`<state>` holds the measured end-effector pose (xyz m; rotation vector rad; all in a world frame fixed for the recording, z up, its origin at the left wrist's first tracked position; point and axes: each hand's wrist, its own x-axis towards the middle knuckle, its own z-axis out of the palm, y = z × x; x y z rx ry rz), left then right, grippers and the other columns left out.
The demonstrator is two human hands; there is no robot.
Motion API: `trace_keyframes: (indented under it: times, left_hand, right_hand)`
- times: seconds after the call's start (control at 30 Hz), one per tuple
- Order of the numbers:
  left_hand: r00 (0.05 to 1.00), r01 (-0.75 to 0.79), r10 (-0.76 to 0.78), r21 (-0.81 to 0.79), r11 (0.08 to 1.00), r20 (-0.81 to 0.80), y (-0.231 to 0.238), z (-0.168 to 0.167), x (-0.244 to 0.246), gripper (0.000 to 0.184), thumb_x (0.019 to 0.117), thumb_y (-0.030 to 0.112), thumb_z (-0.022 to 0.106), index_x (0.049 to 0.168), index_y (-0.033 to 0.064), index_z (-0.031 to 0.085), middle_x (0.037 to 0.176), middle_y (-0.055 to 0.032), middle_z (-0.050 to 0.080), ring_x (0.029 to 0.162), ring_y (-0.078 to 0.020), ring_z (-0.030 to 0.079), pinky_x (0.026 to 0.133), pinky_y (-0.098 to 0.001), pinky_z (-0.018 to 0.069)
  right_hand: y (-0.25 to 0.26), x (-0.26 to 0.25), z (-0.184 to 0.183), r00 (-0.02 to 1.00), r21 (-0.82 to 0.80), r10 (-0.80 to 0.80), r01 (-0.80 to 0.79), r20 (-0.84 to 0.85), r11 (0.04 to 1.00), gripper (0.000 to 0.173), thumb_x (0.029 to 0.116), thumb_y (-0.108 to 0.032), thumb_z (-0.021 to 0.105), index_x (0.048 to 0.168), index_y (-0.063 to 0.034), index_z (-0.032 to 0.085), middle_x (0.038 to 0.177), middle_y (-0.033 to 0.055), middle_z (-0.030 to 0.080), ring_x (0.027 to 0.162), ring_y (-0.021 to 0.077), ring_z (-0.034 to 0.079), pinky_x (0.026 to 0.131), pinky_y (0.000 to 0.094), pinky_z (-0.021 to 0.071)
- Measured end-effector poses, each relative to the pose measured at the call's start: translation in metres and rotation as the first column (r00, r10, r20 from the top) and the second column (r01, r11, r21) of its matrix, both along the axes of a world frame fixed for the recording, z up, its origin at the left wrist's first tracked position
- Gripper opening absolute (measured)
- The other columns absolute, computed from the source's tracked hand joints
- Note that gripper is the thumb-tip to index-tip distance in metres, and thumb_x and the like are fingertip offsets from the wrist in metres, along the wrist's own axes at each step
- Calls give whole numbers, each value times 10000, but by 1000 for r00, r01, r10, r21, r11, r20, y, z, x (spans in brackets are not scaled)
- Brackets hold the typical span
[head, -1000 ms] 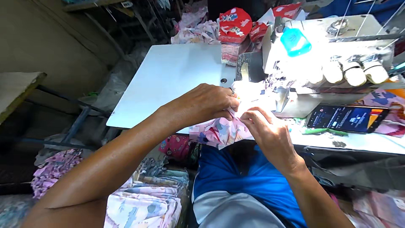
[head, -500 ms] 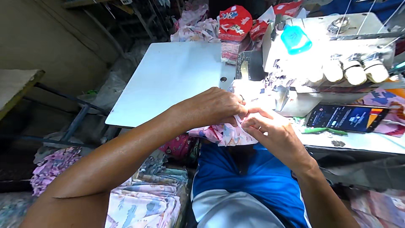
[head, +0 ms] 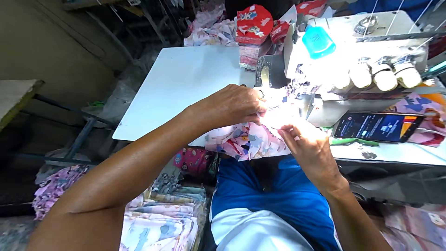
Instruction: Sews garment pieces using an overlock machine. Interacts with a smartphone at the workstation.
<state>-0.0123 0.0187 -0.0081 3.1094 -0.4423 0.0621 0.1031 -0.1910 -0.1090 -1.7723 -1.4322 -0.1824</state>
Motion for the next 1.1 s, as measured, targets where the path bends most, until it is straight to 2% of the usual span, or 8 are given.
trace_keyframes:
  times: [0.13,0.27,0.4,0.53,0.63,0.77,0.9,1.1]
  left_hand:
    - [1000,6,-7,-39,999,-22,-1,1,-5,255,1009,267,590,907,79,729,874,-93,695,837,-255,692,679,-397,514]
    - [1000,24,-24,-21,1000,-14,-5,0,-9,238,1024,203,549,953,88,746,905,-90,711,804,-249,691,644,-386,510]
    - [1000,15,-16,-33,999,-22,-8,1,-14,222,1002,281,605,1011,129,766,956,-77,730,806,-228,694,644,-372,509]
    - [1000,-17,17,-9,1000,3,-14,7,-22,228,1008,268,588,959,123,757,914,-73,710,770,-217,676,613,-353,488]
    - [999,-42,42,-12,999,31,-15,12,-31,245,1012,301,581,937,130,739,853,-55,672,745,-200,663,584,-344,474]
    - [997,-70,70,-8,998,38,-17,16,-40,254,1008,321,581,978,127,743,931,-72,694,788,-207,685,590,-341,492]
    - [995,-80,80,-3,997,60,-22,14,-42,268,1009,337,572,1003,138,750,908,-63,688,762,-199,673,573,-336,473]
    - [991,-117,116,20,993,63,-27,18,-43,288,1010,351,567,1025,133,754,922,-70,695,759,-214,679,573,-351,479]
  right_hand:
    - [2,-2,-1,999,-14,52,-52,-13,999,133,996,-122,627,1017,-33,723,942,110,692,777,175,687,682,295,580]
    - [4,-6,-2,998,-22,65,-65,9,998,178,1003,-201,628,1040,-86,759,949,91,676,722,194,658,593,341,535]
    - [5,-8,-1,999,32,46,-46,-8,998,159,996,-182,641,1013,-73,756,943,97,695,761,181,679,640,310,555]
    - [6,-9,4,997,118,40,-33,-61,993,179,986,-189,673,1063,-32,712,1044,123,686,837,153,696,723,262,593]
    - [8,-9,5,997,154,57,-48,-53,987,195,974,-206,686,1055,-29,698,968,96,692,847,153,671,756,272,554]
    - [12,-13,7,995,138,93,-89,-24,986,167,984,-169,670,1077,-45,730,984,91,707,899,154,692,789,260,574]
    - [16,-16,17,988,176,150,-144,-23,974,141,990,-105,645,1043,-56,767,1021,91,682,932,123,659,805,207,539]
    - [18,-13,19,989,189,148,-143,-13,972,144,1009,-105,615,1043,-41,740,1033,96,702,936,130,682,815,225,552]
